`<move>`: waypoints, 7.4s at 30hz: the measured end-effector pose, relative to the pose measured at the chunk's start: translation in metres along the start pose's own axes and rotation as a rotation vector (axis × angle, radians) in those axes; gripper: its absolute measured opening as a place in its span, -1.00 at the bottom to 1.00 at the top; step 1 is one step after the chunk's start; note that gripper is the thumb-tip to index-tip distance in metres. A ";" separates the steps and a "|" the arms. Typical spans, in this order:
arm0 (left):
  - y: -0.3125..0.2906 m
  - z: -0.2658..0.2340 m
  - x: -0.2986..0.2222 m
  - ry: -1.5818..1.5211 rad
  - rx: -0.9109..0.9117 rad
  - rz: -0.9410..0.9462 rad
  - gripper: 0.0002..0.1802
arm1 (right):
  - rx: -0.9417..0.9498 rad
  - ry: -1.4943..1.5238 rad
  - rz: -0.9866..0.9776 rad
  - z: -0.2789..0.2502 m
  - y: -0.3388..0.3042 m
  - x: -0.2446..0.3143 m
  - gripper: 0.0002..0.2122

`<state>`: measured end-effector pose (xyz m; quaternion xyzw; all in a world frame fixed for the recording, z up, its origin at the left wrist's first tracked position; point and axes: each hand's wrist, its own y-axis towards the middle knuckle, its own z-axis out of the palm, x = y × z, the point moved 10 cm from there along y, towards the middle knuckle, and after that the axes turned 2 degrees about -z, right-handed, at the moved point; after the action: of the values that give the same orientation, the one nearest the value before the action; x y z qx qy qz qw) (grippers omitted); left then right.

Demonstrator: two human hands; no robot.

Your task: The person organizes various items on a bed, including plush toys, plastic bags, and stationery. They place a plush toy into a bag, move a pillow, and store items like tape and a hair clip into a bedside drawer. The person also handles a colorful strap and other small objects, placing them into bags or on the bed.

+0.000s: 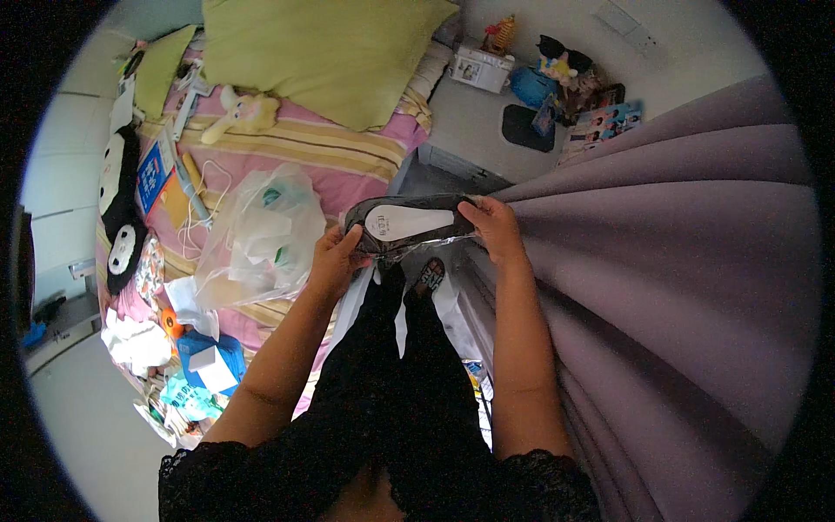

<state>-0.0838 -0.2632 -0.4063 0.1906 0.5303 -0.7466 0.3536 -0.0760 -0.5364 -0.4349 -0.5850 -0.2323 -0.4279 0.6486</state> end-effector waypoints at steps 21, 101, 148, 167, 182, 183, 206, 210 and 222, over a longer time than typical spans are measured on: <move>0.128 0.026 0.043 -0.205 0.208 -0.153 -0.71 | -0.365 0.216 0.216 -0.053 0.070 -0.097 -0.72; -0.041 -0.146 0.098 0.690 -0.345 0.344 -0.59 | 0.167 -0.546 0.726 0.077 0.059 -0.401 -0.48; -0.825 -0.676 0.393 -0.008 -1.591 0.133 -0.68 | 0.168 -0.277 0.472 0.523 -0.208 -0.593 -0.66; -0.915 -0.859 0.355 -1.092 -1.208 0.500 -0.52 | 0.692 -0.742 0.324 0.744 -0.601 -0.615 -0.68; -1.045 -0.891 0.256 -0.774 -1.110 1.248 -0.64 | 0.856 -1.145 0.051 0.766 -0.591 -0.721 -0.73; -1.061 -0.877 0.244 -0.778 -1.091 1.273 -0.64 | 0.848 -1.111 0.138 0.762 -0.581 -0.721 -0.77; -1.179 -0.774 0.266 -0.483 -1.343 0.954 -0.22 | 0.550 -1.132 0.151 0.816 -0.388 -0.744 -0.73; -1.189 -0.791 0.310 -0.608 -1.516 0.710 -0.38 | 0.686 -0.903 0.210 0.852 -0.447 -0.710 -0.74; -1.123 -0.822 0.303 -0.573 -1.255 0.694 -0.27 | 1.184 -0.921 -0.061 0.930 -0.643 -0.681 -0.82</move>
<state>-1.1832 0.6104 -0.1678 -0.0908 0.6520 -0.1728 0.7327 -0.7805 0.5792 -0.4278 -0.2515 -0.6877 0.0387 0.6799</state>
